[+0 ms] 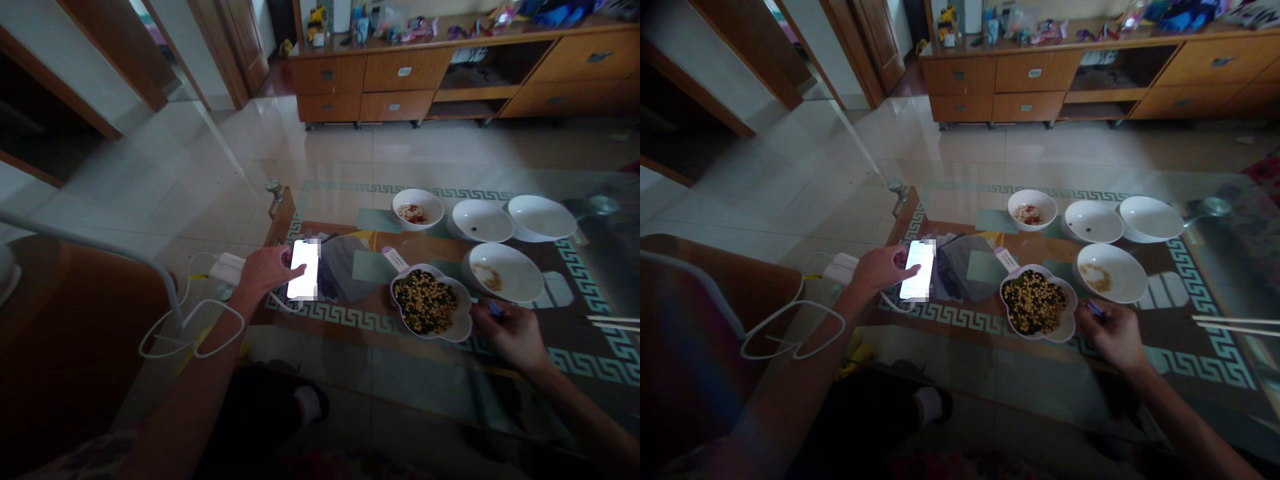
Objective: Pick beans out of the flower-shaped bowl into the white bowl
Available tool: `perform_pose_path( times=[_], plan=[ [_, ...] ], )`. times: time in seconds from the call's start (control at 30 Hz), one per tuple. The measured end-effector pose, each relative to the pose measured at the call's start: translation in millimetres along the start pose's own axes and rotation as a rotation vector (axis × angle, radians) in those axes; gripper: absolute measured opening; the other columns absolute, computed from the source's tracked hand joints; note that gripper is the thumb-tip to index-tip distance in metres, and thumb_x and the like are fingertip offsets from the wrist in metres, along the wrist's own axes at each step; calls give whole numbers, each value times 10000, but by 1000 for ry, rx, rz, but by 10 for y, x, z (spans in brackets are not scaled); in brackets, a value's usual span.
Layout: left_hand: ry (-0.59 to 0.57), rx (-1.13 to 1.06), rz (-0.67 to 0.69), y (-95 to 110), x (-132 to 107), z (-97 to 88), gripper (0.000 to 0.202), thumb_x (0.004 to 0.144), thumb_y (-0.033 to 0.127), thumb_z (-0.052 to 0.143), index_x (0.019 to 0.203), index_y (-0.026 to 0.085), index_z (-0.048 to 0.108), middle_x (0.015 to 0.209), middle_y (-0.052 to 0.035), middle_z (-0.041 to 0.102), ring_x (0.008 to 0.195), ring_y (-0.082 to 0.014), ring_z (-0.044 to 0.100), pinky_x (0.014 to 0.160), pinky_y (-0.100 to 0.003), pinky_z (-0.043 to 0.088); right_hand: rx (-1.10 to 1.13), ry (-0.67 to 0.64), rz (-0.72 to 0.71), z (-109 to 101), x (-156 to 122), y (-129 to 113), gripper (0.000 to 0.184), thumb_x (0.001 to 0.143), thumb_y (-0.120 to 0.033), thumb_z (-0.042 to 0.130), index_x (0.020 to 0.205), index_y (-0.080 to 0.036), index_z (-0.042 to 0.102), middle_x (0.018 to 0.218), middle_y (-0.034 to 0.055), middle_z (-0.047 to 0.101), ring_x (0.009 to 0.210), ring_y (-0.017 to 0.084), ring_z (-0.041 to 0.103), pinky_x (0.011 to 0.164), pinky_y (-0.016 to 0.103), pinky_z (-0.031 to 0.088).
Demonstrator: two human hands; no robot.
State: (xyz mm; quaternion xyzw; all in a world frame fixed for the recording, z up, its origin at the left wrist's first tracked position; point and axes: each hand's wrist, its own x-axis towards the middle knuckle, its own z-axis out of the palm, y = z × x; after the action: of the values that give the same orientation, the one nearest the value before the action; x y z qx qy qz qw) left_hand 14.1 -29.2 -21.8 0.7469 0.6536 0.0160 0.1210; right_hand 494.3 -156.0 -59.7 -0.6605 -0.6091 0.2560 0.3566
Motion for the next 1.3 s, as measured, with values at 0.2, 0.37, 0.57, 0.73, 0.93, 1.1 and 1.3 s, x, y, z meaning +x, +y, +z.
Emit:
perform_pose_path(
  times=[0.2,0.37,0.57,0.73,0.93,1.1,1.3],
  plan=[
    [-4,-47,-6,1,-8,-21,481,1009,680,576,854,225,606,771,-17,606,696,-220,531,636,-358,278,9,6,33,2,-8,51,446,816,-458,672,506,-232,444,483,-32,417,458,121,397,441,241,327],
    [2,-49,15,14,-11,-38,299,1010,482,549,873,223,607,799,-22,618,720,-226,530,646,-361,266,-12,-2,8,-5,-14,89,454,839,-467,663,509,-224,469,485,-27,434,465,120,400,451,243,327],
    [-2,-46,13,16,-10,-45,205,963,402,529,902,229,620,825,-22,636,738,-232,549,655,-363,278,-24,-10,-2,-6,-8,88,480,849,-493,659,508,-226,450,482,-28,431,468,119,403,452,238,323],
    [-4,-28,13,24,-22,-55,216,956,411,514,897,228,613,831,-32,634,746,-240,547,660,-369,274,-17,-8,-1,-1,-12,89,480,855,-489,655,515,-231,435,487,-37,403,464,114,382,446,243,305],
    [-9,-25,10,31,-18,-69,209,961,399,506,905,226,609,833,-36,632,748,-244,548,662,-368,274,14,-9,-6,3,-10,80,484,856,-484,671,519,-229,437,493,-34,417,478,117,390,459,242,322],
    [-16,-7,28,20,-7,-57,211,989,365,460,893,224,585,849,-48,626,769,-254,560,662,-372,264,-2,-11,8,-4,-12,43,470,836,-476,672,515,-229,432,490,-34,409,470,116,387,453,238,320],
    [-29,26,35,-27,3,-36,240,1029,310,393,907,224,580,880,-61,635,811,-264,588,656,-378,262,-3,-7,33,-4,-25,135,463,851,-474,663,531,-232,431,507,-35,408,480,123,386,462,249,318]
  ],
)
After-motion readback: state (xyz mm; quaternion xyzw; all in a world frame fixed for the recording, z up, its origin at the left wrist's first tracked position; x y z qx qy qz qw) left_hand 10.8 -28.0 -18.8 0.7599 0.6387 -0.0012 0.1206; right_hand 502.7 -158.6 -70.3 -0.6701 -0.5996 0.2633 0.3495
